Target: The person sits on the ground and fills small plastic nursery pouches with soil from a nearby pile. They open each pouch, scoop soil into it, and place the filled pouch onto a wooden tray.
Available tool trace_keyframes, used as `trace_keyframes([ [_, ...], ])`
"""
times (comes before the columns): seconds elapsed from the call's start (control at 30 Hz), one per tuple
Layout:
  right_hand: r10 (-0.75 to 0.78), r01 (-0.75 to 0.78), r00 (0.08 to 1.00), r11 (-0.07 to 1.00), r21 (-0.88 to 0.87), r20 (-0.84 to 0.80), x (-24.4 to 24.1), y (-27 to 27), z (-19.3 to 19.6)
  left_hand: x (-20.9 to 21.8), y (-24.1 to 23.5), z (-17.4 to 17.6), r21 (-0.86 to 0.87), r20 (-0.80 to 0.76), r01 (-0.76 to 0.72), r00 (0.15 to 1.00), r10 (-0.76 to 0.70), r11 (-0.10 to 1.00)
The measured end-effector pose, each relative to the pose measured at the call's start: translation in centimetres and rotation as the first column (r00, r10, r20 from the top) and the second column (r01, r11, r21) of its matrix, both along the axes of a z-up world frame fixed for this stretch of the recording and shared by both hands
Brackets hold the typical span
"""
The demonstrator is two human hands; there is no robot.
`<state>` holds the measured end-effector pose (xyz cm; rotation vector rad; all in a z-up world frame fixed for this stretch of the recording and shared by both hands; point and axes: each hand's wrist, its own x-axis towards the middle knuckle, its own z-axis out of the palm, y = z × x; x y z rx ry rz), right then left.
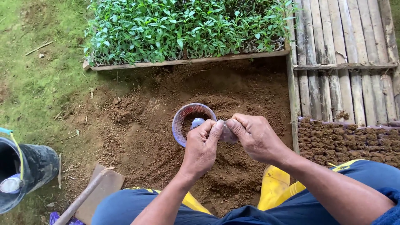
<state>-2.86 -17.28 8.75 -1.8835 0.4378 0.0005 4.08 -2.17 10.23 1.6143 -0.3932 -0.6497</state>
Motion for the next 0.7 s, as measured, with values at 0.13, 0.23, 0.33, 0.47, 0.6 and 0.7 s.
trace_keyframes([
  [0.13, 0.018, -0.018, 0.999, 1.0, 0.003, 0.034, 0.3, 0.7, 1.6, 0.4, 0.7, -1.0, -0.009, 0.005, -0.008, 1.0, 0.008, 1.0],
  [0.23, -0.011, 0.005, 0.999, 0.993, 0.117, 0.047, -0.3, 0.7, -0.3, 0.7, 1.6, -1.3, -0.038, -0.159, -0.058, 0.986, 0.051, 0.998],
  [0.33, -0.048, 0.033, 0.997, 0.969, 0.244, 0.057, 0.0, 1.1, 0.3, 0.5, 1.7, 0.1, -0.06, -0.349, -0.109, 0.933, 0.082, 0.992],
  [0.47, -0.15, 0.157, 0.987, 0.849, 0.505, -0.054, -0.1, 1.7, 1.4, -0.2, 1.9, -0.7, -0.198, -0.388, -0.091, 0.922, 0.007, 0.976],
  [0.6, -0.14, 0.231, 0.972, 0.702, 0.673, -0.188, -0.4, 2.5, -0.1, -1.4, 1.2, -2.6, -0.347, -0.392, -0.171, 0.92, 0.023, 0.922],
  [0.7, -0.12, 0.22, 0.975, 0.664, 0.714, -0.189, -1.1, 2.8, -0.8, -1.3, 1.5, -3.7, -0.378, -0.366, -0.192, 0.93, 0.045, 0.906],
])
